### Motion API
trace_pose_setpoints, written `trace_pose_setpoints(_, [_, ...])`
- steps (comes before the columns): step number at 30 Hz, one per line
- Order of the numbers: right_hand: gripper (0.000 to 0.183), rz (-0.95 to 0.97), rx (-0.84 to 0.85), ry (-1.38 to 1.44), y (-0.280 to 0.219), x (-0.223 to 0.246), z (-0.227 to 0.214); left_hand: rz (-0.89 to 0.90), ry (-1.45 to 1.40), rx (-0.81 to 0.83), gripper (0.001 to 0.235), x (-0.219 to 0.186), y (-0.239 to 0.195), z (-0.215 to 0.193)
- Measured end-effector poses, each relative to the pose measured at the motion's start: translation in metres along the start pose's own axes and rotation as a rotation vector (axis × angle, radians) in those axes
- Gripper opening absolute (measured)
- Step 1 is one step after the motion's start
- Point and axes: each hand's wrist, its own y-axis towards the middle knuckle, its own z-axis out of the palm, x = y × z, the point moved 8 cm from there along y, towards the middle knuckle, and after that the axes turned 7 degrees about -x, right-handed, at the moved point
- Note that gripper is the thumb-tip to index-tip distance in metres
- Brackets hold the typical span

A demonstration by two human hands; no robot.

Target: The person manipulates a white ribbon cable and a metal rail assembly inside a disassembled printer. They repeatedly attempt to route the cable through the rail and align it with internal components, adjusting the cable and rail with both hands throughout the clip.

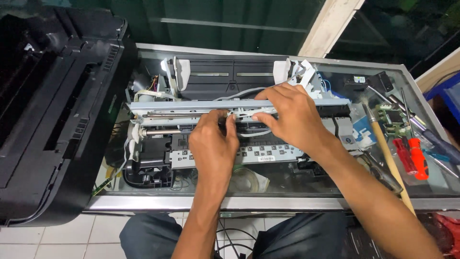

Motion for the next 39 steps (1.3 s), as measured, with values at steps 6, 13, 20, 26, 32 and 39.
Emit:
trace_pose_setpoints(6, [0.029,0.023,0.007,0.026,0.008,0.014,-0.005,-0.051,-0.095,0.008,0.008,0.006,0.002,-0.001])
trace_pose_setpoints(13, [0.03,0.047,-0.004,0.032,0.008,0.013,-0.004,-0.095,-0.165,0.032,0.007,0.013,0.001,0.004])
trace_pose_setpoints(20, [0.034,0.029,-0.097,-0.052,0.0,0.019,-0.003,-0.073,-0.115,0.004,0.006,0.01,0.003,0.003])
trace_pose_setpoints(26, [0.043,0.028,-0.182,-0.145,-0.017,0.032,-0.059,-0.057,-0.099,0.033,0.006,0.014,0.001,0.007])
trace_pose_setpoints(32, [0.014,0.352,-0.377,-0.119,-0.086,0.023,-0.086,-0.156,-0.191,0.074,0.007,0.015,0.001,0.003])
trace_pose_setpoints(39, [0.021,0.571,-0.421,0.13,-0.083,0.018,-0.07,-0.174,-0.198,0.14,0.006,0.01,0.004,0.001])
